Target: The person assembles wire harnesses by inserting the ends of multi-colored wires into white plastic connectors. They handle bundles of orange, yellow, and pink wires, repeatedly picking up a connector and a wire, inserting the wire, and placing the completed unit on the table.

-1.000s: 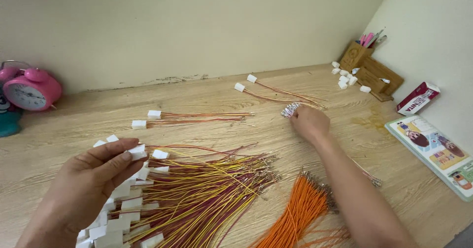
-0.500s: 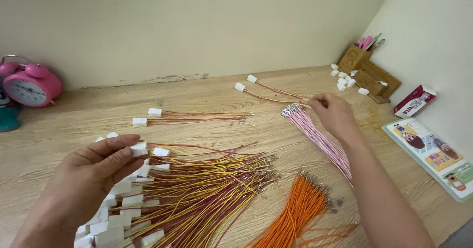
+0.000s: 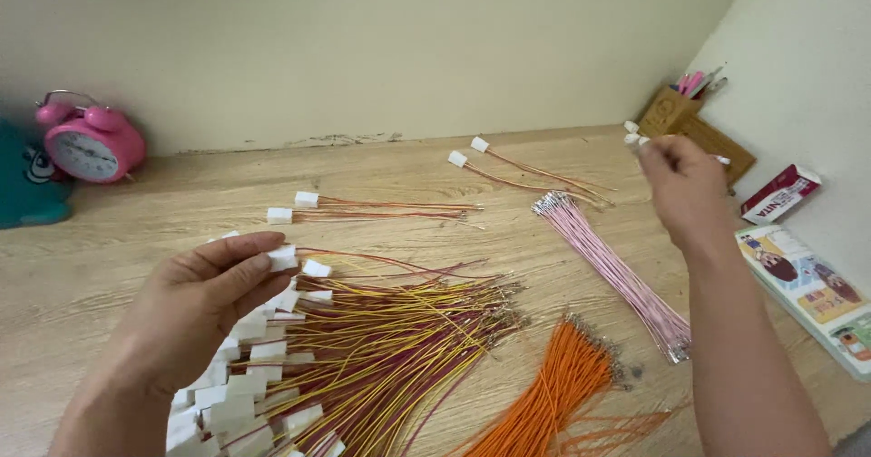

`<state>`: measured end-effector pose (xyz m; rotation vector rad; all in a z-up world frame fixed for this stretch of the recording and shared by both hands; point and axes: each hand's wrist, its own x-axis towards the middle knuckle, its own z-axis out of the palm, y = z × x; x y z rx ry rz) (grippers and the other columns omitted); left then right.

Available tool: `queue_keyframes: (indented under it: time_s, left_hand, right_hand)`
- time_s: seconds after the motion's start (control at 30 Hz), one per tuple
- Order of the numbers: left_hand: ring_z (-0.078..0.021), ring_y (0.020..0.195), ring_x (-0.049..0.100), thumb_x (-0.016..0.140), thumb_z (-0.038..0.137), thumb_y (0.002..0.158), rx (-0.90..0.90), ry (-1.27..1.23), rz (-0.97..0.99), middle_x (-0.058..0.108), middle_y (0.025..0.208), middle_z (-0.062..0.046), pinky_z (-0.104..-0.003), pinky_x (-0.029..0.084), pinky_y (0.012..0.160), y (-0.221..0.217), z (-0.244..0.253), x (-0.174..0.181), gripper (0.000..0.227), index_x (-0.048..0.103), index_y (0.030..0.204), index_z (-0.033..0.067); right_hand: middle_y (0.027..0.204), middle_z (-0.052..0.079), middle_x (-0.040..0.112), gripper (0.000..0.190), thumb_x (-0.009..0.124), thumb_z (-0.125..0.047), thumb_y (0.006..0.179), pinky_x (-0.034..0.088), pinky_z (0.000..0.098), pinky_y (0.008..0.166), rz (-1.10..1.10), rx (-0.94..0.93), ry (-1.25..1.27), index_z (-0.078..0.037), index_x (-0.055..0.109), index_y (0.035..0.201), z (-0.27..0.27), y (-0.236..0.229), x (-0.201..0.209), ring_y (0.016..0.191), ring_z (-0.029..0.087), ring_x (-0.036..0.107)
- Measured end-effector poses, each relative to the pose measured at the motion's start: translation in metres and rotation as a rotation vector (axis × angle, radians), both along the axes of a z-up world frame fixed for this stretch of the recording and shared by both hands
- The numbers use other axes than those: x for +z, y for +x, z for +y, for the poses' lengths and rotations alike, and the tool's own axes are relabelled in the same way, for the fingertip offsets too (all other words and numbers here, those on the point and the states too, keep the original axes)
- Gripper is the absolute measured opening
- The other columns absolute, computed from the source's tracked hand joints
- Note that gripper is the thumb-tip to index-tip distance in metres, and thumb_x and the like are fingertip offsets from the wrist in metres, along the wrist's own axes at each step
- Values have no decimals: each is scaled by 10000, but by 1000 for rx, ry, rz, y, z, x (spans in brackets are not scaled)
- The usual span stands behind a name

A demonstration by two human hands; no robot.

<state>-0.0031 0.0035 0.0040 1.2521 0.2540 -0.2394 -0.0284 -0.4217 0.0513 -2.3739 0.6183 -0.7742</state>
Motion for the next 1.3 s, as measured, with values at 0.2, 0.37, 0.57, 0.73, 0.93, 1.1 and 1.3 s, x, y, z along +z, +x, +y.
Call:
queue_keyframes:
  time_s: [0.2,0.37,0.57,0.73,0.93,1.1,1.3]
  left_hand:
    - [-345,973,656,550,-22,878,-4,-46,-78,661,1051,-271,-342,522,962,6,-2,-13,285,616,1138,-117]
    - [-389,939,676,585,-10,857,-42,-182,-113,667,1047,-284,-384,552,907,11,5,-33,311,605,1149,-117]
    - [-357,929,678,595,-36,877,-114,-318,-106,648,964,-219,-353,569,903,18,7,-52,224,624,1093,-88]
    - [-349,993,676,593,-39,874,-146,-310,-241,618,1078,-200,-422,584,878,19,8,-59,306,618,1171,-112]
    - [-315,1000,667,592,-24,884,-156,-298,-258,611,1075,-190,-410,584,893,24,8,-64,315,615,1188,-103]
    - [-309,999,662,594,-44,873,-149,-297,-268,606,1052,-183,-444,574,914,20,8,-60,316,618,1181,-113]
    - [-306,983,660,602,-57,867,-153,-288,-264,606,1042,-192,-463,572,922,17,5,-57,307,622,1168,-112]
  right_hand:
    - [910,17,553,81,555,-184,1143,388,255,720,-525,247,62,-125,547,1087,-30,5,-30,795,99,491]
    - [811,80,455,70,494,-48,1212,359,273,677,-471,515,77,-11,446,1176,95,-21,-24,711,145,419]
    - [787,0,720,194,618,-271,861,496,290,634,177,753,47,-144,751,923,205,-6,-37,689,124,624]
    - [659,110,684,119,664,-196,843,512,358,646,12,924,-66,-102,736,839,231,14,-52,640,253,665]
    - [682,112,682,117,666,-218,842,513,377,658,10,888,-139,-117,721,828,235,20,-54,687,293,669]
    - [696,83,698,141,646,-255,850,524,359,684,70,857,-100,-144,732,840,237,17,-51,716,262,683]
    - [699,69,699,150,633,-270,857,533,356,676,44,860,-126,-165,732,814,235,22,-55,737,267,694]
